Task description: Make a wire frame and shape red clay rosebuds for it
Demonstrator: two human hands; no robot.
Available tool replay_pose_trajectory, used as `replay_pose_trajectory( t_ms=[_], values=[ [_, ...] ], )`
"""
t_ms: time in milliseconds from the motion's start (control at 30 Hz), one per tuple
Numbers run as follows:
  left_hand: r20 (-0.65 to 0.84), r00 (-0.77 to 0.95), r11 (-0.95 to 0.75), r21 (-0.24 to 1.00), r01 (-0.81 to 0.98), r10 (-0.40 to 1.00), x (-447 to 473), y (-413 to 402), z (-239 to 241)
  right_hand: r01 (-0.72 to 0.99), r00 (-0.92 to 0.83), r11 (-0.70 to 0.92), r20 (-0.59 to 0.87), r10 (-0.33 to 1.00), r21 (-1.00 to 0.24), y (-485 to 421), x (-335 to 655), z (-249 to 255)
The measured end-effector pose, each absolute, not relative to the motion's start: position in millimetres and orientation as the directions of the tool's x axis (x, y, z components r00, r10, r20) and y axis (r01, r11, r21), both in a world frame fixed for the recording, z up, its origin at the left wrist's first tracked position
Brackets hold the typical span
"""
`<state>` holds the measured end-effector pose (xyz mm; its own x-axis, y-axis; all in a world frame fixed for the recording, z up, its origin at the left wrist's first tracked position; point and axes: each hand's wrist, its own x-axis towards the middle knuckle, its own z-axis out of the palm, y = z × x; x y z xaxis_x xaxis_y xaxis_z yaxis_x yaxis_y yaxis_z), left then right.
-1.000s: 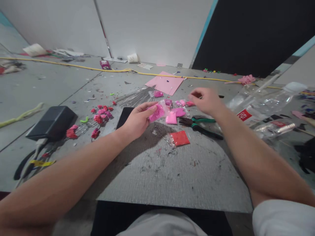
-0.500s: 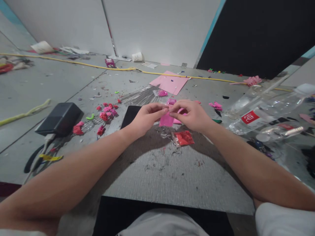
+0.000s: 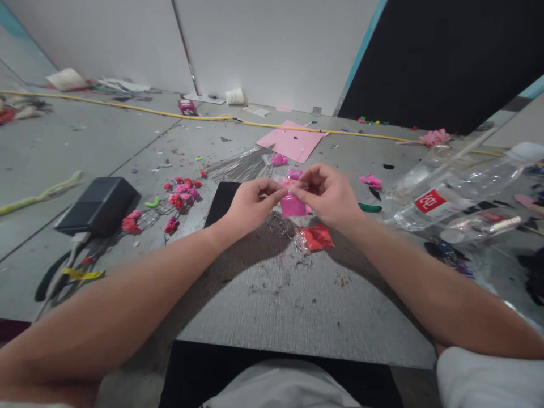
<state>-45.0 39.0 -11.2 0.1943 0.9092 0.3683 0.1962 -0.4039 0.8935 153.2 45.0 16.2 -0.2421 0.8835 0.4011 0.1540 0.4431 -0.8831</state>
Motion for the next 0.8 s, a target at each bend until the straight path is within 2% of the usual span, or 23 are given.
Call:
replay_pose_trajectory(
  t_ms=[267,500,667,733,800],
  values=[
    [0.405,0.194,-0.447,0.845,0.293,0.893,-47,35,-9,0.128,-0.185,0.223,0.198,0.963,-0.966,44,151,17],
    [0.502,0.282,-0.573,0.76,0.306,0.817,-48,31,0,0.107,-0.23,0.314,0.284,0.931,-0.943,45,153,14],
    [0.616,0.33,-0.698,0.621,0.357,0.716,-49,30,0,0.127,-0.252,0.435,0.395,0.883,-0.892,37,149,13],
    [0.608,0.325,-0.689,0.632,0.355,0.724,-49,30,0,0.156,-0.237,0.403,0.362,0.902,-0.902,36,149,14],
    [0.548,0.272,-0.612,0.716,0.335,0.791,-50,31,0,0.187,-0.209,0.329,0.29,0.934,-0.926,39,151,16]
  ],
)
